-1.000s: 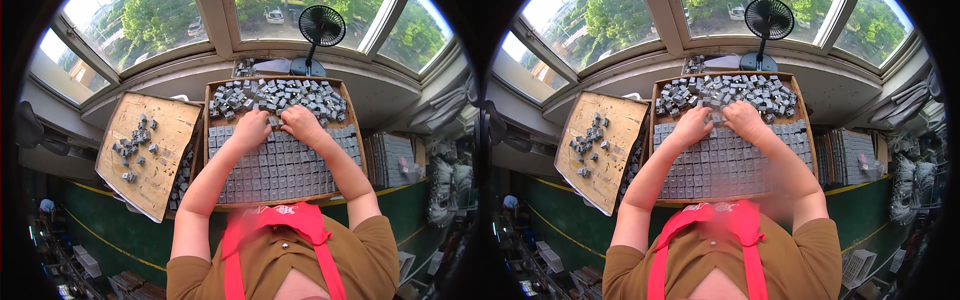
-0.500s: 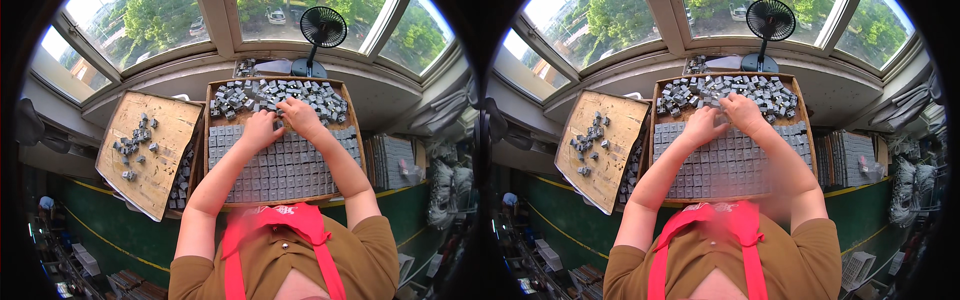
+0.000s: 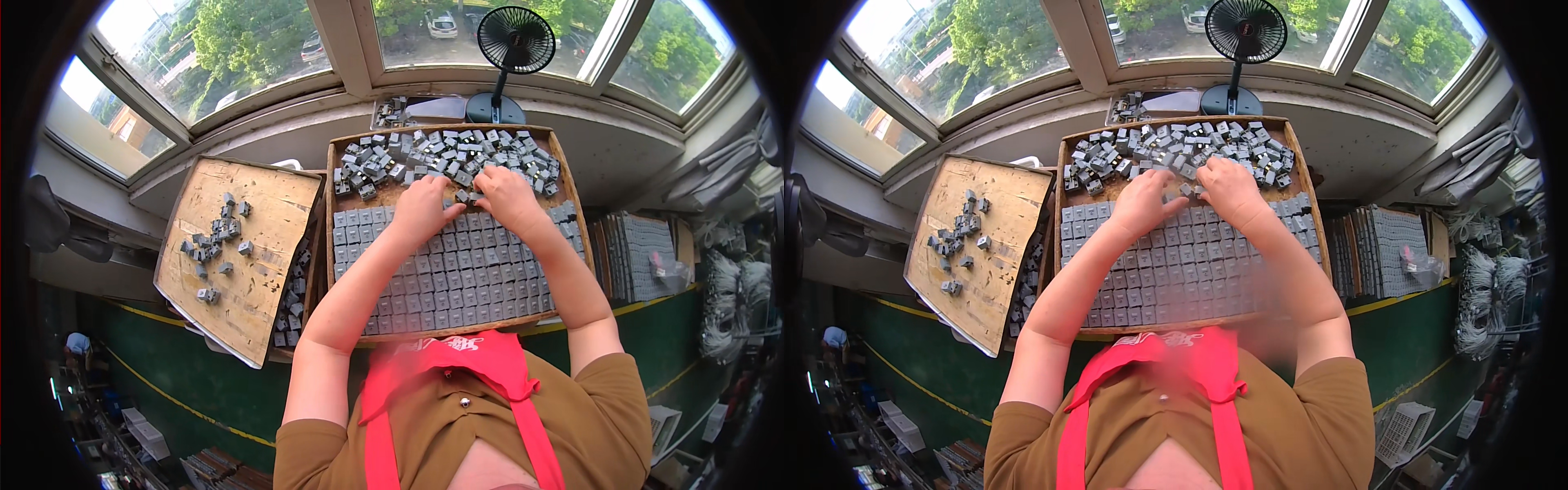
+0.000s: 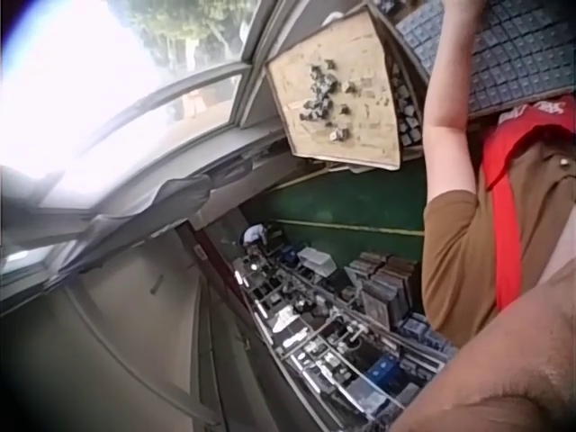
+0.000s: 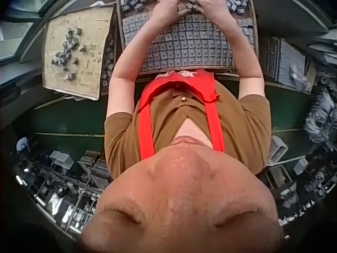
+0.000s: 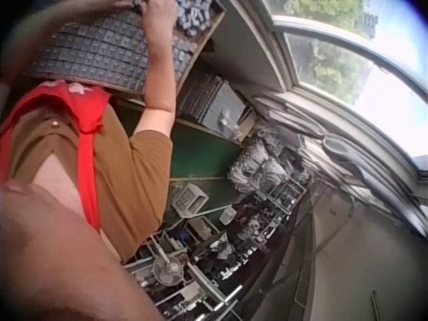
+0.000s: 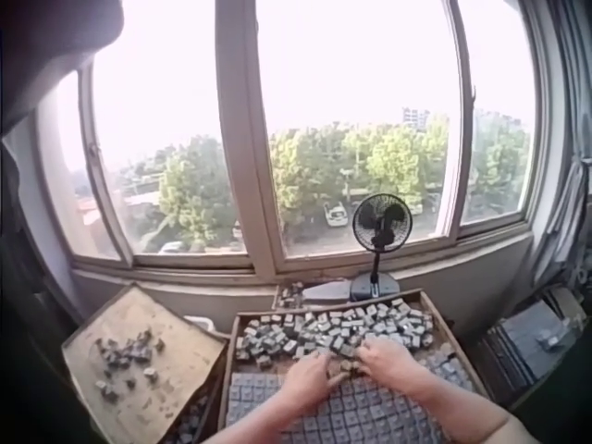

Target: The person sorts small metal components by hand, placing them into organized slots in a grid tray.

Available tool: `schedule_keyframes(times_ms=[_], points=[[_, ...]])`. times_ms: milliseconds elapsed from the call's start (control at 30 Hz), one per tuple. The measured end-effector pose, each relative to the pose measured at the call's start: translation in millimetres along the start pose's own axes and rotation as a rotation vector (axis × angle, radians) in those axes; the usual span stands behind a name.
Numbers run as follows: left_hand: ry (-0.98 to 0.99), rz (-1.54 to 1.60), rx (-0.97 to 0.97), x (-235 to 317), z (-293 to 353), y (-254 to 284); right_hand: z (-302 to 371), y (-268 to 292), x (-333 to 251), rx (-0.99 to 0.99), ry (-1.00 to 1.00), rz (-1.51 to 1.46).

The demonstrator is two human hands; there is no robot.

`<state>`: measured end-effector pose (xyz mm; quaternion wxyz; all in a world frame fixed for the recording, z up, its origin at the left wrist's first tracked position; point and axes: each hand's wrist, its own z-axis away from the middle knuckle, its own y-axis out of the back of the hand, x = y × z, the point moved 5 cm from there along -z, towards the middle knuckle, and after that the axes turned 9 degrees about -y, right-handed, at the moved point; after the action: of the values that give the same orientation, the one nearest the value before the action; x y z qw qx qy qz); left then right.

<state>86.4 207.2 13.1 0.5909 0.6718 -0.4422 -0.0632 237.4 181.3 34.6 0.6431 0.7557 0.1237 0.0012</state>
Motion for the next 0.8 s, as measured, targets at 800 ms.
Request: schedule_keyframes(times_ms=[800], points=[[-0.082,-0.031,0.008,14.4,-32.7,-23.9,10.7,-4.2,25.7,-0.047,-0.094,-0.021]])
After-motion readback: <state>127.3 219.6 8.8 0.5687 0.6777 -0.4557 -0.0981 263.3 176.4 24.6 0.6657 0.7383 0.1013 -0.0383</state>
